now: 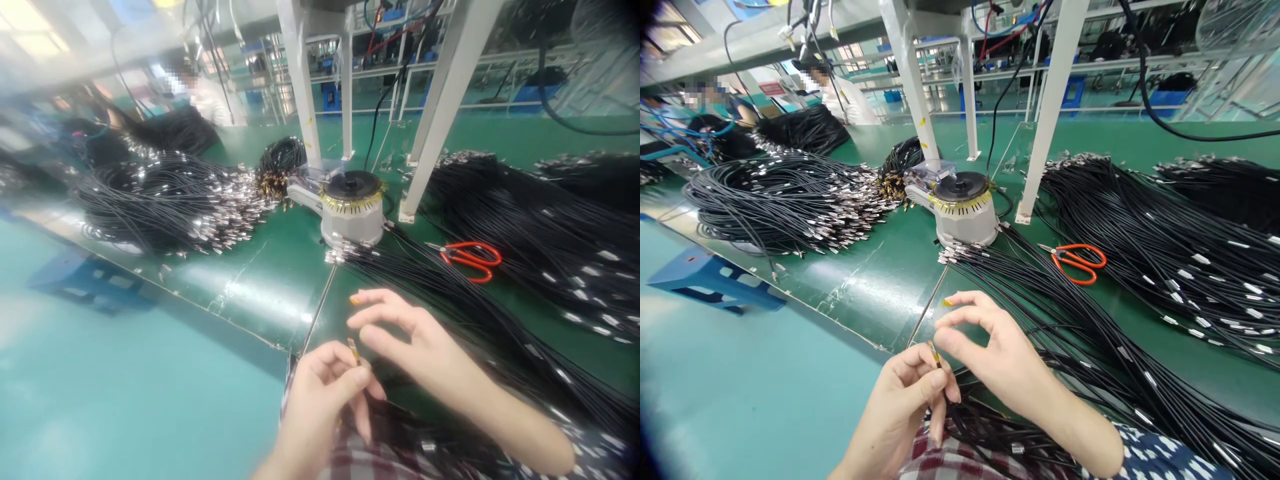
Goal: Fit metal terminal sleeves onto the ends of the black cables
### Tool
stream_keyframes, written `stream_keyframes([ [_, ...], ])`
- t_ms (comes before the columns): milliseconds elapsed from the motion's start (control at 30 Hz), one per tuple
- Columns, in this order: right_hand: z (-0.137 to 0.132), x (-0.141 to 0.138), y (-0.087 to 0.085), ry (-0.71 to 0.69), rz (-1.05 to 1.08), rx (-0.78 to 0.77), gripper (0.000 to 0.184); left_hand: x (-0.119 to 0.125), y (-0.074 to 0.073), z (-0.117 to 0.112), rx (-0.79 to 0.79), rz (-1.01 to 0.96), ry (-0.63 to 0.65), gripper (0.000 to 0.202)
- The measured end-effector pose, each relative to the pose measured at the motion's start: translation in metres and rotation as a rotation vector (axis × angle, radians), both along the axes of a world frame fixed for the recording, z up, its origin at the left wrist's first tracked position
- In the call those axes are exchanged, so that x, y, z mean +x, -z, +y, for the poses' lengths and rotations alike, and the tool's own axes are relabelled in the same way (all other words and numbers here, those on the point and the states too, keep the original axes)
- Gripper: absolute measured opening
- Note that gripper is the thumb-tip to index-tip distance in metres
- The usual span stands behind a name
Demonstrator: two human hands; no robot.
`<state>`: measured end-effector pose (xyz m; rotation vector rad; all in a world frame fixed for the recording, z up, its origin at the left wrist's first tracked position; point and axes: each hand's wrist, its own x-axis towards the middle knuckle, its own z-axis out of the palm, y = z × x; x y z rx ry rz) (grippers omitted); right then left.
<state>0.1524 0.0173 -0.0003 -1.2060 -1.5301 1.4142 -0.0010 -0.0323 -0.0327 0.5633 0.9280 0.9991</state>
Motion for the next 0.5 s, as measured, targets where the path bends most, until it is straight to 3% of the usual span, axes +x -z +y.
stream_keyframes([
  [167,0.003,-0.001,0.004,-0.093,0.098,-0.056,0.017,-0.003,0.0,0.0,0.036,0.098,0.047,0.024],
  [333,0.003,0.0,0.014,-0.202,0.247,-0.159,0.015,-0.008,0.001,0.005,0.034,-0.007,0.152,0.029],
  [500,0.002,0.004,0.018,-0.214,0.087,-0.044,0.007,-0.003,0.003,0.008,-0.035,-0.091,0.08,0.036],
])
